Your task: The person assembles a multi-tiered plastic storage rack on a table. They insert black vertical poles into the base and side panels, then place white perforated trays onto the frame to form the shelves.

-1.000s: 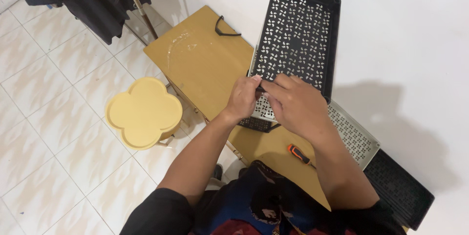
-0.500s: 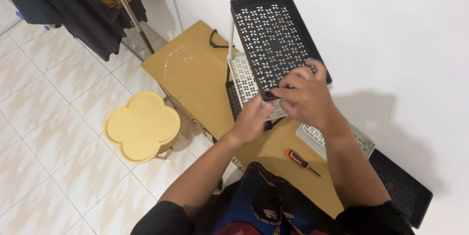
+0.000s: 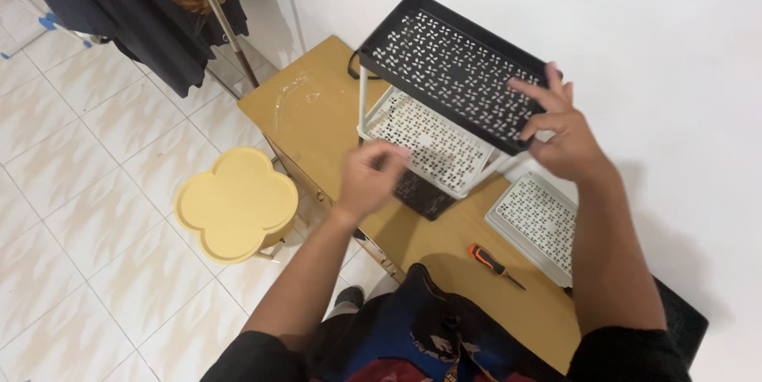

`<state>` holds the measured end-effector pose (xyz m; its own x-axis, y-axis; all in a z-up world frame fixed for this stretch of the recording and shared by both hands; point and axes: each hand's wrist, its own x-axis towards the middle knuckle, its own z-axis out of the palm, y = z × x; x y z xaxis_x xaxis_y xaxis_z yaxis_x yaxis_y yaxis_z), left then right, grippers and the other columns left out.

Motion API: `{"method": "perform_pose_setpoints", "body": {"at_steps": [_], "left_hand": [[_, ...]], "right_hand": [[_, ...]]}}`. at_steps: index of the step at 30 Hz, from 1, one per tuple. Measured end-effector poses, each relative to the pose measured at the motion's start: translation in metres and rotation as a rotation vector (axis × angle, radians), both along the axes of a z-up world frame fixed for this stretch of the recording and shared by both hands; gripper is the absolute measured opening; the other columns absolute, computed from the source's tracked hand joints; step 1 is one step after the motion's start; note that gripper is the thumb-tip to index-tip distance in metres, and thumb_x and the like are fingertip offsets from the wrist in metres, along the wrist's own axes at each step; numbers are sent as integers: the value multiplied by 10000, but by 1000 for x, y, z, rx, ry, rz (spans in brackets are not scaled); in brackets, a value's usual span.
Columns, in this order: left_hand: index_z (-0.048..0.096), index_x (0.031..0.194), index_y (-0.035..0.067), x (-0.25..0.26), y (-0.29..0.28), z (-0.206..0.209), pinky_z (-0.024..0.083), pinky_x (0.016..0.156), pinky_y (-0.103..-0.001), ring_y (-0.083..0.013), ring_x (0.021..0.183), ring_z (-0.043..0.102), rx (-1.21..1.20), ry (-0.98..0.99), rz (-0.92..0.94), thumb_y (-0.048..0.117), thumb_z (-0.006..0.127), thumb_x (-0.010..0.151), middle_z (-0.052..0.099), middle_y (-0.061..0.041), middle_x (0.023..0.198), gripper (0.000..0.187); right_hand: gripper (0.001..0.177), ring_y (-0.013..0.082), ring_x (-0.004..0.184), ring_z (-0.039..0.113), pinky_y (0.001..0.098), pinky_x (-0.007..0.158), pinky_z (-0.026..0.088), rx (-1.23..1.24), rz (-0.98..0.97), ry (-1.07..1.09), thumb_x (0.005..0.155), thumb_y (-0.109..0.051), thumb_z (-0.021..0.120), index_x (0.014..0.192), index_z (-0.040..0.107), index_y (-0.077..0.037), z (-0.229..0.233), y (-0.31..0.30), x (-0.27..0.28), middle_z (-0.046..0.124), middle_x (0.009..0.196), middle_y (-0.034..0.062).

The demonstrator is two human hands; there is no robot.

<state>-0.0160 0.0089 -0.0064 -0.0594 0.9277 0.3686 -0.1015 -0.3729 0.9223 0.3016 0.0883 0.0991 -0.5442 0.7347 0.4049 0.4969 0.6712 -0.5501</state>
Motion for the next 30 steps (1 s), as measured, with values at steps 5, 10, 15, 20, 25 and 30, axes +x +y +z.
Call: {"method": "perform_pose_setpoints", "body": {"at_steps": [5,10,15,20,25,30], "left_hand": [[644,1134,-19,-42,27,10,505,844,-309,-159,978,618,75,66,370,274,547,1076,674,-70,1051,314],[584,1257,-17,-53,53,7,423,1051,-327,-189,1158,582,96,43,164,476,261,1140,649,-91,1208,601],[602,1092,-45,-44,63,-20,440,817,-344,-163,846,485,-126,-25,31,560,155,1173,573,-42,924,757],[583,1230,27,-34,59,-35,370,778,-302,-108,827,408,-83,-157,-125,622,109,1076,501,27,926,776],[536,1318,-2,-33,58,-45,418,1002,-316,-119,1082,510,16,-202,-271,694,105,1061,562,3,1179,859],[598,1371,-61,-37,57,-49,479,1068,-379,-173,1012,517,-62,-154,-207,699,78,1114,580,-91,1115,955]], "right_hand": [[284,384,1639,42,434,1135,406,-136,-51,11,656,211,568,678,637,-64,3,16,12,499,1608,52],[319,355,1627,122,450,1096,405,-218,-14,39,723,244,563,722,648,-64,7,30,0,484,1609,77],[485,357,1600,290,419,1206,401,-99,-58,9,794,218,456,1037,745,-86,35,25,-6,541,1566,98],[290,230,1367,634,387,1194,525,173,26,25,935,48,637,1174,741,-80,47,-2,-68,695,1387,62],[425,295,1038,658,382,866,550,338,163,-108,867,-155,811,1264,698,-52,32,-42,-159,684,1140,123],[301,264,793,626,377,650,514,410,66,-112,901,-72,770,1202,763,-89,39,-48,-192,691,911,34]]}}
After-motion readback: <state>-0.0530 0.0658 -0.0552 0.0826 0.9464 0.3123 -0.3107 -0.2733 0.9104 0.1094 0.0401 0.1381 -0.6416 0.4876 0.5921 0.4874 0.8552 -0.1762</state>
